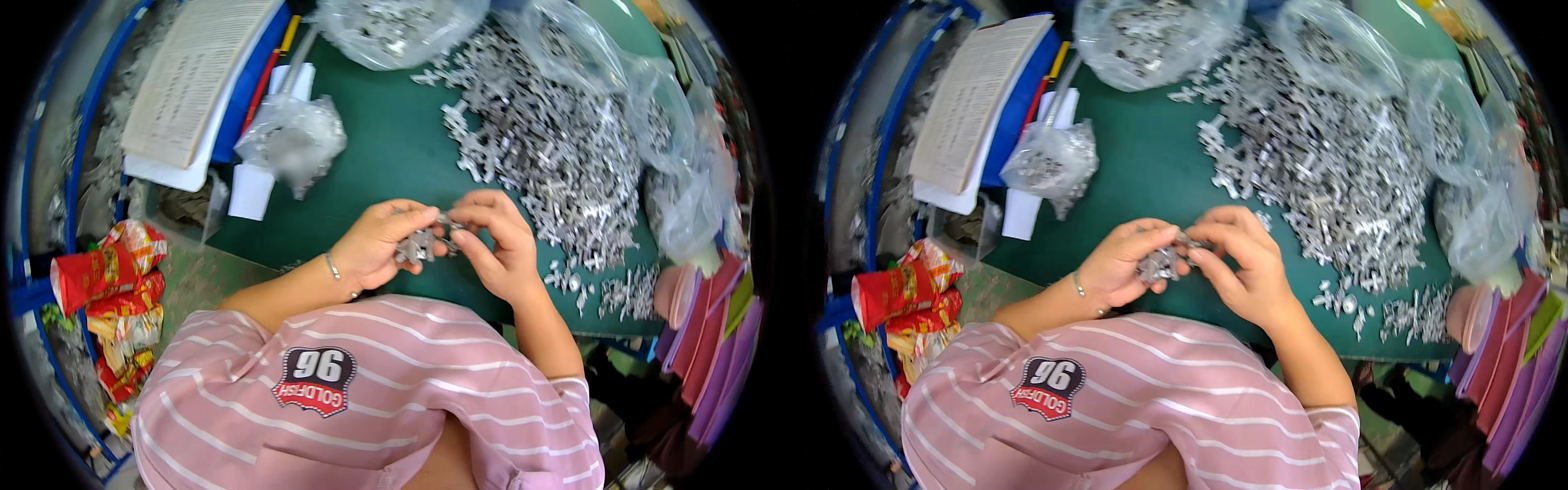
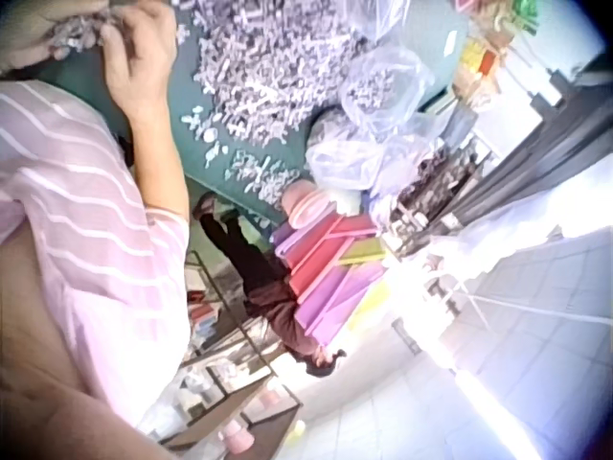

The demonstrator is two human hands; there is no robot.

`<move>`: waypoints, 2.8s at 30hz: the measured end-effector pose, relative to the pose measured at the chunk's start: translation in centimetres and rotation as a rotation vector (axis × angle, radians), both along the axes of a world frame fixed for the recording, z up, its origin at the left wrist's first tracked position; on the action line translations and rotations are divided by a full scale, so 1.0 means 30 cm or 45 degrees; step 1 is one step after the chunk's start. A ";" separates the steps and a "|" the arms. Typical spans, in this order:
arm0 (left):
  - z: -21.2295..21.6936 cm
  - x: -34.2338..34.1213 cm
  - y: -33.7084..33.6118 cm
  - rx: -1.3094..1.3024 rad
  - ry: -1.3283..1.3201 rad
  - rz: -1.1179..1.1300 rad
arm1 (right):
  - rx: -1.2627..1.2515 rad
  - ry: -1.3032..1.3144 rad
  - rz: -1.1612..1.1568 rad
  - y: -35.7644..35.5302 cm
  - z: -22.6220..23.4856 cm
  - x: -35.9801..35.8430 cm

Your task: The person assembles small silver metal hair clips by hand at a green workbench. They pick up individual cross-shaped and bar-shaped components, interlock them, and place the finished clips into a pile. Another person briefly appears to place a tray of components on the table.

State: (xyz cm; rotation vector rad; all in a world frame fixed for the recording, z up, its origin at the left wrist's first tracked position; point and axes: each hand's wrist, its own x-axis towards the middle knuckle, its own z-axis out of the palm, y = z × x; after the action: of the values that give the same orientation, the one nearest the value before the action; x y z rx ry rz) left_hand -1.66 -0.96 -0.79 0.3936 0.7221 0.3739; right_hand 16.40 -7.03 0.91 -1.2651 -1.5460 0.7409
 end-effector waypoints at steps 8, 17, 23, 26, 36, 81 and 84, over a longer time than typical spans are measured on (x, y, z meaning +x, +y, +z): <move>0.002 -0.047 -0.019 -0.080 -0.058 0.046 | -0.088 0.226 -0.026 0.076 0.056 -0.087; -0.016 -0.121 -0.033 0.011 -0.146 0.124 | 0.836 -0.306 0.102 0.336 0.123 -0.336; -0.024 -0.168 -0.030 -0.079 -0.159 0.171 | 0.541 -0.495 0.032 0.250 0.089 -0.275; -0.009 -0.148 -0.024 -0.125 -0.016 0.162 | 0.284 -0.601 -0.235 0.145 0.029 -0.088; 0.004 -0.043 -0.010 -0.017 -0.019 -0.057 | -0.260 -0.772 -0.587 -0.065 -0.070 0.067; 0.097 0.202 0.039 2.212 0.290 0.385 | -0.490 2.265 -0.064 0.060 0.003 -0.141; 0.123 0.237 0.034 2.563 0.240 0.174 | -0.382 2.612 -0.020 0.067 0.014 -0.110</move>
State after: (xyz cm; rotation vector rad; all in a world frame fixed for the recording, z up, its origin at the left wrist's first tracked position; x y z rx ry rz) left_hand 5.46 0.06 2.92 2.2906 0.3069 1.1442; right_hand 13.09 -5.01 1.31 -0.1535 0.2880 1.4855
